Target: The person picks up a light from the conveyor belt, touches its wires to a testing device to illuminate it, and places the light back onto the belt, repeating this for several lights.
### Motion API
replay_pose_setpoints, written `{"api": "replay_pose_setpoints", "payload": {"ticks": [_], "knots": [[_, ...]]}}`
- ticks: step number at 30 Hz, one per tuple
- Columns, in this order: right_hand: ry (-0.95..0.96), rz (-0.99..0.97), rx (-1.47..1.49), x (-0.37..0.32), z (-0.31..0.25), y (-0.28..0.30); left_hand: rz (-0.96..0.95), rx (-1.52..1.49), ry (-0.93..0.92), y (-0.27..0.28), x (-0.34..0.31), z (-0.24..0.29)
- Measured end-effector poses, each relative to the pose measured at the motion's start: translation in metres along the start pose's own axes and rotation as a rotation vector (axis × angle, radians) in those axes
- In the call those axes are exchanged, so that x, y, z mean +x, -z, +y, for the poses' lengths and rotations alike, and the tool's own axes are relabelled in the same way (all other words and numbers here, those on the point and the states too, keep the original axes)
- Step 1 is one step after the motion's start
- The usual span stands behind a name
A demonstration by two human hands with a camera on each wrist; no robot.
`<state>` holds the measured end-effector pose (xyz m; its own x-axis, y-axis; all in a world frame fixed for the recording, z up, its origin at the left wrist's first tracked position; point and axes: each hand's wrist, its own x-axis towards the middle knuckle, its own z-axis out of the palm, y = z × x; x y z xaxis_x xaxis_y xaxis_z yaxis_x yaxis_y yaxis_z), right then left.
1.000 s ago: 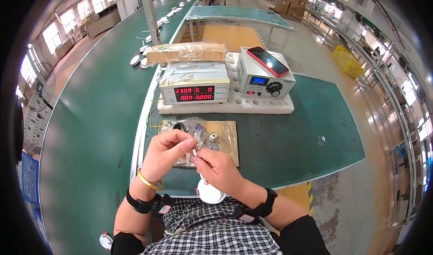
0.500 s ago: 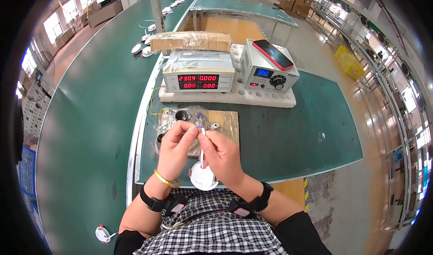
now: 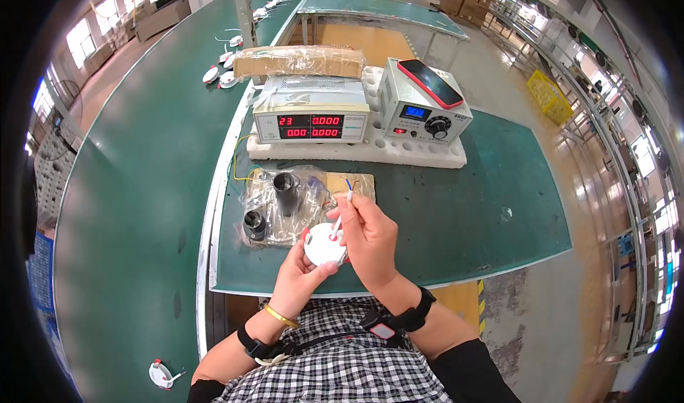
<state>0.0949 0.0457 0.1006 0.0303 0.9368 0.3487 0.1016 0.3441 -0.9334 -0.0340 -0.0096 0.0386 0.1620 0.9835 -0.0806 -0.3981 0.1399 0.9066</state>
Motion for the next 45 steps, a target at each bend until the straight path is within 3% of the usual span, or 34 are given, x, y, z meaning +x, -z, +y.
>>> {"api": "replay_pose_setpoints", "payload": {"ticks": [8,10,18,25,31,33,45], "knots": [[0.09,-0.084,-0.295,0.007,0.008,0.023,-0.082,0.197,0.096,0.004,0.006,-0.002],[-0.074,-0.145,-0.335,0.009,0.016,0.027,-0.251,0.055,0.182,0.006,0.011,-0.007],[-0.078,-0.353,-0.779,0.019,0.058,0.033,-0.259,-0.077,0.439,0.003,0.018,-0.019],[-0.158,-0.427,-0.995,0.027,0.067,0.021,-0.207,-0.147,0.458,0.009,0.019,-0.024],[-0.14,-0.469,-1.046,0.032,0.068,0.017,-0.171,-0.244,0.36,0.011,0.021,-0.036],[-0.151,-0.47,-1.051,0.032,0.068,0.016,-0.154,-0.391,0.512,0.013,0.022,-0.03],[-0.148,-0.441,-1.026,0.03,0.07,0.017,-0.097,-0.333,0.536,0.011,0.023,-0.033]]}}
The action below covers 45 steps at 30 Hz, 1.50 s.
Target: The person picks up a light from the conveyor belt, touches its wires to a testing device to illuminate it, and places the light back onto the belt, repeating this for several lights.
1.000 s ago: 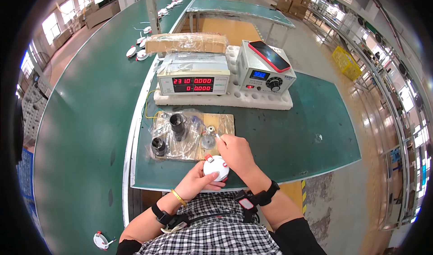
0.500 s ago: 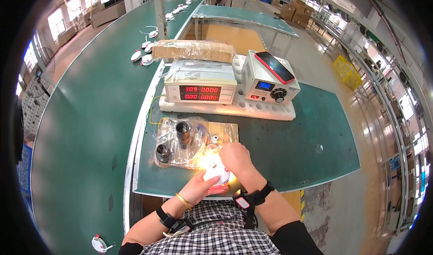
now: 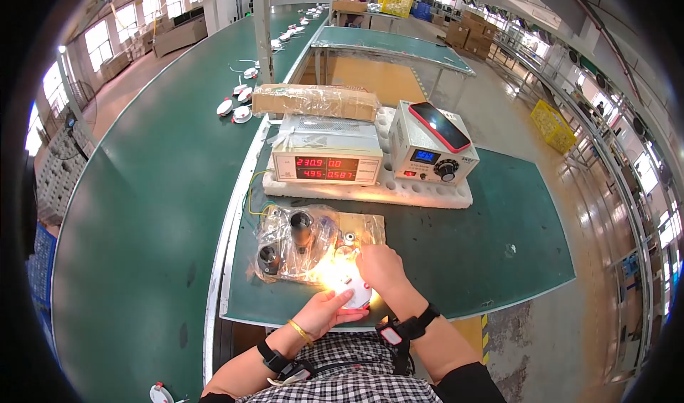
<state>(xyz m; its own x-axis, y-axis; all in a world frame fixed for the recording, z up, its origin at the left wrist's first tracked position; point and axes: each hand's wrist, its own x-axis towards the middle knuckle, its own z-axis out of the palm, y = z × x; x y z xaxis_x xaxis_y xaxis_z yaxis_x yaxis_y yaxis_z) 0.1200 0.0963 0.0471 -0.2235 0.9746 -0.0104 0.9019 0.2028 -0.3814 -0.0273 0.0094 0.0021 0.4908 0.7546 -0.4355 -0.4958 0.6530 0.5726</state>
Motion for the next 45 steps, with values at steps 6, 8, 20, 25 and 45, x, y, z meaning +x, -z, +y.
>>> {"api": "replay_pose_setpoints", "payload": {"ticks": [6,8,20,25,45], "knots": [[0.029,-0.02,-0.029,0.0012,0.0042,-0.003,-0.003,0.085,-0.04,-0.0029,0.0001,-0.0021],[0.031,-0.017,-0.022,0.0012,0.0049,-0.004,-0.004,0.062,-0.025,-0.0015,0.0013,-0.003],[0.018,-0.016,0.012,0.0,0.0008,0.0009,-0.034,0.187,-0.072,0.0029,0.0062,-0.009],[0.01,-0.025,0.012,-0.0004,-0.0006,0.0019,-0.041,0.195,-0.056,0.0032,0.006,-0.0088],[0.021,-0.035,-0.003,0.0,-0.002,0.0013,-0.06,0.178,-0.046,0.0023,0.0033,-0.0066]]}}
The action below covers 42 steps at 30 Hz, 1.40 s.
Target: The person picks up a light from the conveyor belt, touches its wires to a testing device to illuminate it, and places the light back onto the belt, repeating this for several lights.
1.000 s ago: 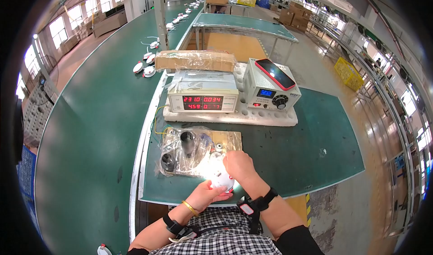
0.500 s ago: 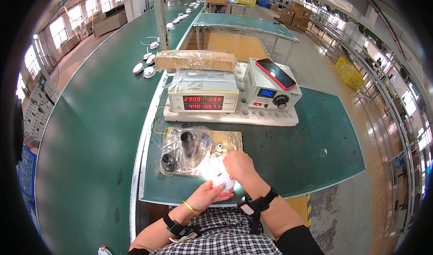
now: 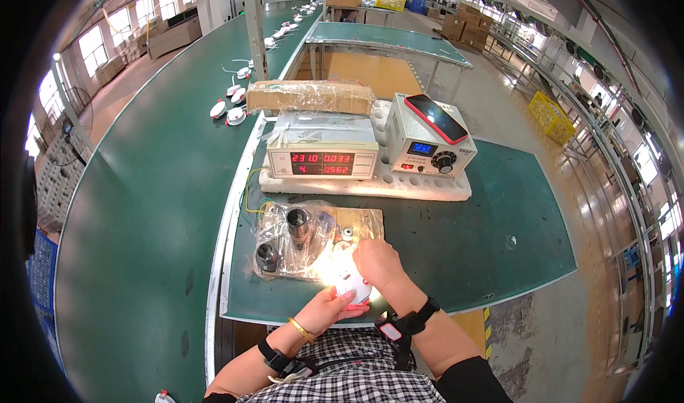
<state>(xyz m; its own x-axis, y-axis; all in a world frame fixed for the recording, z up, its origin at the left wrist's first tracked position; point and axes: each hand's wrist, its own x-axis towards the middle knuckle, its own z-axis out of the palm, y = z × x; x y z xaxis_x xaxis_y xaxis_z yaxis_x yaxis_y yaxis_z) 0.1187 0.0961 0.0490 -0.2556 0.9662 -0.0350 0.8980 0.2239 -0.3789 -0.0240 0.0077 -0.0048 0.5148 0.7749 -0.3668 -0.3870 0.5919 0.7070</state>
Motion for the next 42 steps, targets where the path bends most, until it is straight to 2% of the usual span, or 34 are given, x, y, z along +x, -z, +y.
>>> {"api": "replay_pose_setpoints", "payload": {"ticks": [9,20,21,23,35,38,40,41,42], "knots": [[0.017,0.034,0.015,0.002,0.005,-0.007,-0.07,-0.151,0.004,0.003,-0.003,0.007],[-0.011,-0.008,0.043,0.001,0.001,0.0,-0.068,-0.162,0.026,-0.003,-0.007,0.015],[-0.011,-0.01,0.043,0.001,0.001,-0.001,-0.069,-0.161,0.029,-0.003,-0.006,0.014],[-0.012,-0.012,0.045,0.001,0.001,-0.002,-0.057,0.045,-0.003,-0.003,-0.005,0.01],[-0.013,-0.016,0.05,0.0,-0.001,0.001,-0.044,0.004,0.012,-0.002,-0.004,0.007],[-0.022,-0.017,0.072,-0.004,0.0,-0.002,-0.061,-0.003,-0.027,-0.003,-0.006,0.009],[0.071,0.131,0.116,-0.008,-0.007,0.005,-0.094,-0.077,-0.032,-0.002,-0.012,0.014],[0.077,0.125,0.116,-0.012,-0.011,0.012,-0.128,-0.149,-0.036,-0.001,-0.017,0.018],[0.085,0.104,0.309,-0.019,-0.024,0.028,-0.165,-0.177,-0.038,-0.002,-0.023,0.023]]}}
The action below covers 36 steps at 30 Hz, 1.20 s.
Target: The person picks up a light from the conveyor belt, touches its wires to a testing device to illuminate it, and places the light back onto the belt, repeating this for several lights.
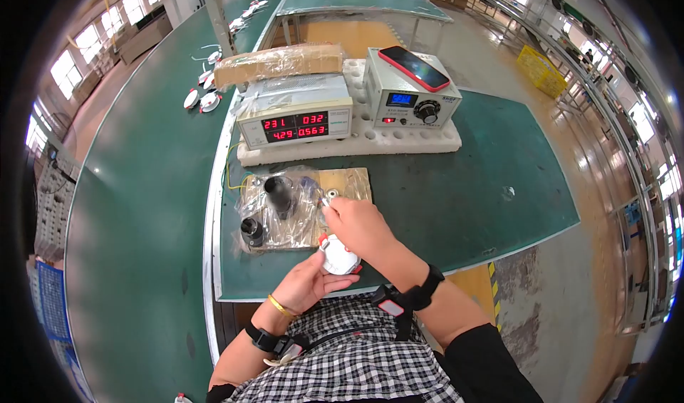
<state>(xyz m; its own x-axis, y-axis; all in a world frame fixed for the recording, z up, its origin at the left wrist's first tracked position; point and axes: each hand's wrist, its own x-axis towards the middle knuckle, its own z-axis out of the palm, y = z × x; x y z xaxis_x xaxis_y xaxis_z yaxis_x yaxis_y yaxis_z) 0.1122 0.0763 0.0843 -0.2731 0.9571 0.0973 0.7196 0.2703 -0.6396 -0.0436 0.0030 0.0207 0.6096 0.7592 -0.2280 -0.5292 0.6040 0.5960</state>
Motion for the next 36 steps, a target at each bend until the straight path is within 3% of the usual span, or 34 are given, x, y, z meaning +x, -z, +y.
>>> {"api": "replay_pose_setpoints", "payload": {"ticks": [1,4,8,17,20,22,23,25,26,29,36], "knots": [[-0.007,-0.016,0.196,-0.004,-0.013,0.008,0.011,-0.006,-0.003,-0.001,-0.006,0.004],[0.001,-0.038,0.408,-0.008,-0.028,0.012,-0.038,-0.051,0.004,-0.001,-0.022,0.012],[0.072,-0.023,0.452,-0.01,-0.038,0.008,-0.014,-0.057,0.001,-0.004,-0.038,0.013],[0.026,-0.129,0.487,-0.01,-0.049,-0.003,-0.045,-0.078,0.012,-0.002,-0.06,0.003],[0.066,-0.258,0.487,-0.012,-0.051,-0.003,0.044,0.151,-0.03,-0.008,-0.066,0.003],[0.405,-0.088,0.452,-0.018,-0.047,-0.007,0.209,0.128,-0.287,-0.02,-0.072,0.01],[0.418,-0.096,0.458,-0.023,-0.047,-0.008,0.22,0.13,-0.3,-0.024,-0.074,0.012],[0.387,-0.246,0.529,-0.033,-0.048,-0.007,0.281,-0.008,-0.448,-0.029,-0.076,0.015],[0.284,-0.395,0.465,-0.038,-0.054,0.001,0.247,-0.079,-0.446,-0.028,-0.079,0.017],[0.314,-0.374,0.523,-0.046,-0.054,-0.008,0.137,-0.088,-0.473,-0.029,-0.077,0.016],[0.257,-0.381,0.693,-0.053,-0.045,-0.02,0.174,-0.109,-0.472,-0.025,-0.075,0.003]]}}
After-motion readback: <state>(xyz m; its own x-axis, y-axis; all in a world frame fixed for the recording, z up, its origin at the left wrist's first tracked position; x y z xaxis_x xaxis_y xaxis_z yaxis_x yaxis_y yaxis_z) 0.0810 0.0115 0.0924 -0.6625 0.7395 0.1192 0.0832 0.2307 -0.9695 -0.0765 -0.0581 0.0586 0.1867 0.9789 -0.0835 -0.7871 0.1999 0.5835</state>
